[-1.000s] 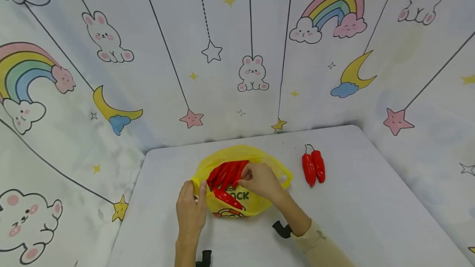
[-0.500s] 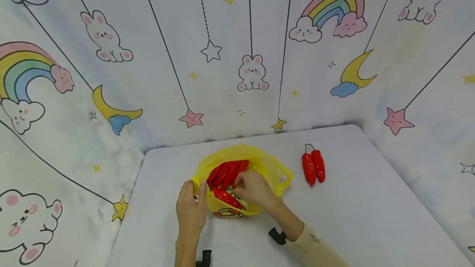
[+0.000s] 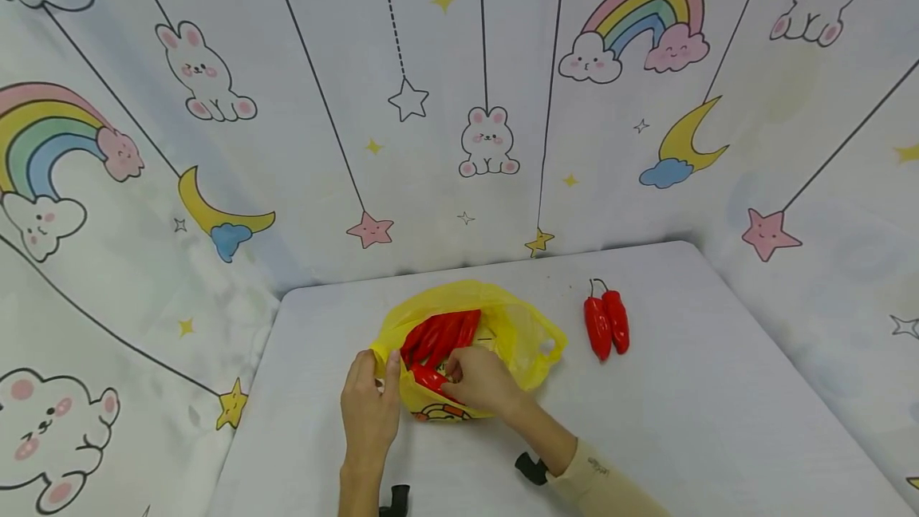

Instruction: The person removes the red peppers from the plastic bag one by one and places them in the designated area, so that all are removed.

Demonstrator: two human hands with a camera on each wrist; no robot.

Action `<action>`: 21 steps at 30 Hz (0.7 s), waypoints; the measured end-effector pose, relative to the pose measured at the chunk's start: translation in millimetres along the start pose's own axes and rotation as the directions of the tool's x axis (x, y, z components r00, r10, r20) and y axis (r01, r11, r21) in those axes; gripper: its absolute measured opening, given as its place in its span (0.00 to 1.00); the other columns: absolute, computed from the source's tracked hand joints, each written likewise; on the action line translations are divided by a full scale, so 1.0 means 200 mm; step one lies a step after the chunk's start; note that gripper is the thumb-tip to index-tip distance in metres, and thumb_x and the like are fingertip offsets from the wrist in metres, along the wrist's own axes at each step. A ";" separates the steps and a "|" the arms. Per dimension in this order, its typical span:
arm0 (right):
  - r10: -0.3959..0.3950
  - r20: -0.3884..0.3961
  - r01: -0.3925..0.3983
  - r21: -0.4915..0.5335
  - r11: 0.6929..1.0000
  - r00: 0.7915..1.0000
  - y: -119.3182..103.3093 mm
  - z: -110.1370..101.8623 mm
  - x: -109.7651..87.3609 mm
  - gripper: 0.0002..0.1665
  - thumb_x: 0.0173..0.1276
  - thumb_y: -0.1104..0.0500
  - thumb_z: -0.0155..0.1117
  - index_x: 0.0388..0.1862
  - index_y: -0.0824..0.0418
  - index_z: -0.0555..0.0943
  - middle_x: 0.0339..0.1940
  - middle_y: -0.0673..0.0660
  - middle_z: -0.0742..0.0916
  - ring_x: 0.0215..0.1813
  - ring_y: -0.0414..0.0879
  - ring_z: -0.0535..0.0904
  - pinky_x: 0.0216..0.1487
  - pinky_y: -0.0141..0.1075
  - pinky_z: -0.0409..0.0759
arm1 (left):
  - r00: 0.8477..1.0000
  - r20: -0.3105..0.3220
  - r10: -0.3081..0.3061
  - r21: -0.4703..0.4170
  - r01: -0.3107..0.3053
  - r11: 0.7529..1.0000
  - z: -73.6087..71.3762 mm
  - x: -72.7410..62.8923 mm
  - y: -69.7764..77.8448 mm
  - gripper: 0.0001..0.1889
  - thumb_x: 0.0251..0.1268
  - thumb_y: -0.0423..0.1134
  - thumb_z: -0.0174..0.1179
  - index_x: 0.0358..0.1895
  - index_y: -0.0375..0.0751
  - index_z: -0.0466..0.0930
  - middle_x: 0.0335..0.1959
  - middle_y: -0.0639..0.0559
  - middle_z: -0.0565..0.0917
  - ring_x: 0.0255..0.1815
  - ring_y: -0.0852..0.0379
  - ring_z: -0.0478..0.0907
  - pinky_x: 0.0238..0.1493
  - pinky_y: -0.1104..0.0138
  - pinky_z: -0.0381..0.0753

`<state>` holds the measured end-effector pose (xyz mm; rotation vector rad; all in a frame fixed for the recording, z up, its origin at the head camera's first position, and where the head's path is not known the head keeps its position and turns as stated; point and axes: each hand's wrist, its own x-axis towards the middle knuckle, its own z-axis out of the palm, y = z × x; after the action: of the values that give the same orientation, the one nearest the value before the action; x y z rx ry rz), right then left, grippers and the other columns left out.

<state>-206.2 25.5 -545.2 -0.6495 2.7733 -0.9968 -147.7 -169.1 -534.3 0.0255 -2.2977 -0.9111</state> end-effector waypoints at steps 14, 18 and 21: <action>-0.010 -0.004 0.009 -0.073 0.997 1.000 0.00 0.06 0.00 0.14 0.60 0.52 0.82 0.38 0.57 0.86 0.24 0.42 0.80 0.28 0.36 0.74 0.32 0.28 0.76 | 1.000 -0.010 0.019 -0.005 -0.019 1.000 0.01 0.00 -0.01 0.12 0.77 0.43 0.62 0.41 0.35 0.79 0.32 0.51 0.78 0.31 0.60 0.73 0.31 0.64 0.79; 0.001 0.002 0.000 -0.081 0.997 1.000 0.01 0.08 -0.01 0.15 0.59 0.51 0.82 0.36 0.56 0.85 0.23 0.41 0.78 0.27 0.36 0.73 0.31 0.29 0.75 | 1.000 -0.006 0.014 -0.004 -0.014 1.000 0.01 0.00 -0.01 0.13 0.77 0.43 0.62 0.42 0.34 0.79 0.33 0.51 0.78 0.31 0.60 0.73 0.31 0.65 0.79; 0.000 0.001 0.000 -0.094 0.996 1.000 0.02 0.10 -0.01 0.15 0.59 0.51 0.82 0.34 0.55 0.84 0.22 0.41 0.77 0.26 0.36 0.72 0.30 0.30 0.74 | 1.000 -0.006 0.015 -0.004 -0.015 1.000 0.01 0.00 -0.01 0.13 0.77 0.43 0.62 0.42 0.34 0.79 0.33 0.50 0.78 0.30 0.59 0.73 0.31 0.64 0.79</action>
<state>-201.0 17.2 -562.4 -0.6617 2.8340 -0.8704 -149.0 -169.9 -536.0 0.0094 -2.2876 -0.9071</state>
